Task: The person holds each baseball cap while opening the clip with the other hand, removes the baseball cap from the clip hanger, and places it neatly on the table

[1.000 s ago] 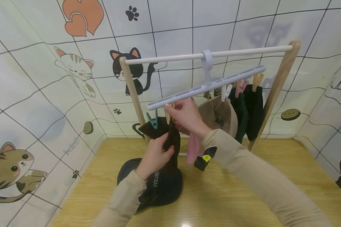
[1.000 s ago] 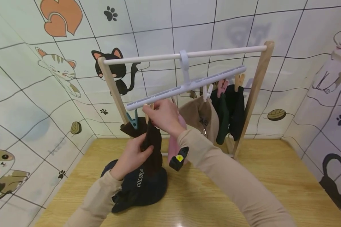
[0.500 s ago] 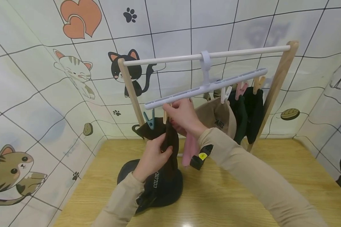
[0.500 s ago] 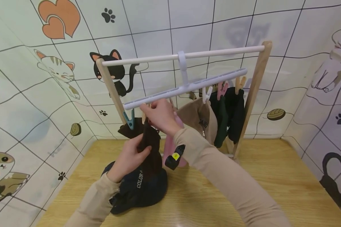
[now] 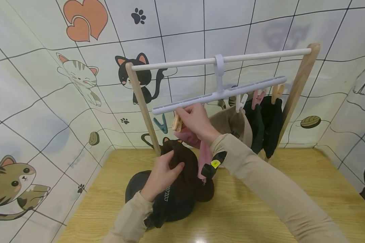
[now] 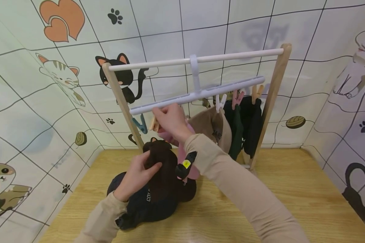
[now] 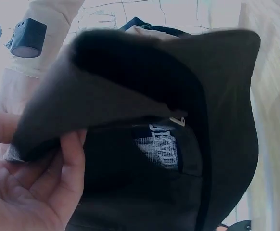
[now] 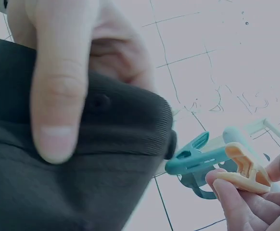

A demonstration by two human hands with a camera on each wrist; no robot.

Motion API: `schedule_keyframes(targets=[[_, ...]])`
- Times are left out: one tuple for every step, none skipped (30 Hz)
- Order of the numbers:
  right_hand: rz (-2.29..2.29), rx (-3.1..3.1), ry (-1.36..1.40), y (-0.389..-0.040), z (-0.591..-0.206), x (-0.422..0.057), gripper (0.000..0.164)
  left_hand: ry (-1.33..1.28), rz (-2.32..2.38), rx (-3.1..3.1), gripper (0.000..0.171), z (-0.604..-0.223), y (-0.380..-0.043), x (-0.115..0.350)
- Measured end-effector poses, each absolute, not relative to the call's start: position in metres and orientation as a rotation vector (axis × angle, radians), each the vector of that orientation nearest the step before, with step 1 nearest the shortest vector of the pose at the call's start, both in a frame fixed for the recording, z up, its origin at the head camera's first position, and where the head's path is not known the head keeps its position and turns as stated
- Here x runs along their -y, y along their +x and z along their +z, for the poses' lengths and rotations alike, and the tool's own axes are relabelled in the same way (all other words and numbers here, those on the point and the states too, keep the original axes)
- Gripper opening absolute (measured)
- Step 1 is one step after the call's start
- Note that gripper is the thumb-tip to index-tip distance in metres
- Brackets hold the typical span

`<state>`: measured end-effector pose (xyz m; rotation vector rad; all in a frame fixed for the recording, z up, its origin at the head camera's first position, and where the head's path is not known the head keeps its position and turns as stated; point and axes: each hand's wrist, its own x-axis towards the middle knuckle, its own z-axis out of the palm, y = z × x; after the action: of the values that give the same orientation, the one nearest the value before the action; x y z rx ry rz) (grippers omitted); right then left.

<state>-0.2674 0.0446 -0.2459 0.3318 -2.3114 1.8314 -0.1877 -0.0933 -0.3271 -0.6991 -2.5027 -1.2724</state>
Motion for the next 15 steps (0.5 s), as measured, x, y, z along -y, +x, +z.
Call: schedule_keyframes(targets=[[1.841,2.311,0.336,-0.268,-0.246,-0.045,0.032,-0.701,-1.288,2.506,0.010,-0.329,-0.187,0.094],[1.860,2.314,0.332,-0.268,-0.246,-0.045,0.031,-0.710,-1.302,2.501,0.011,-0.330,-0.187,0.095],[1.882,2.317,0.331,-0.269,-0.246,-0.045,0.031,-0.722,-1.319,2.493,0.010,-0.332,-0.187,0.096],[1.892,2.322,0.330,-0.269,-0.246,-0.046,0.031,-0.736,-1.336,2.484,0.009,-0.333,-0.187,0.096],[1.909,2.324,0.330,-0.269,-0.246,-0.047,0.031,-0.747,-1.355,2.477,0.008,-0.335,-0.187,0.097],[1.919,2.325,0.331,-0.269,-0.246,-0.047,0.030,-0.760,-1.377,2.471,0.009,-0.337,-0.187,0.099],[1.910,2.333,0.330,-0.269,-0.246,-0.048,0.031,-0.769,-1.397,2.469,0.009,-0.338,-0.188,0.100],[1.889,2.346,0.328,-0.268,-0.245,-0.049,0.031,-0.773,-1.427,2.469,0.010,-0.340,-0.188,0.101],[1.866,2.356,0.331,-0.268,-0.245,-0.049,0.031,-0.776,-1.459,2.472,0.011,-0.342,-0.188,0.103],[1.835,2.372,0.329,-0.267,-0.245,-0.050,0.032,-0.777,-1.486,2.476,0.013,-0.344,-0.188,0.104],[1.798,2.387,0.333,-0.266,-0.245,-0.050,0.033,-0.773,-1.509,2.483,0.015,-0.346,-0.187,0.106],[1.764,2.401,0.339,-0.264,-0.245,-0.050,0.033,-0.765,-1.531,2.491,0.016,-0.348,-0.186,0.109],[1.715,2.414,0.351,-0.263,-0.244,-0.051,0.034,-0.758,-1.549,2.497,0.016,-0.349,-0.184,0.110],[1.660,2.425,0.369,-0.262,-0.244,-0.051,0.035,-0.747,-1.569,2.503,0.016,-0.349,-0.182,0.113],[1.602,2.435,0.389,-0.261,-0.244,-0.051,0.037,-0.733,-1.586,2.508,0.015,-0.350,-0.180,0.115]])
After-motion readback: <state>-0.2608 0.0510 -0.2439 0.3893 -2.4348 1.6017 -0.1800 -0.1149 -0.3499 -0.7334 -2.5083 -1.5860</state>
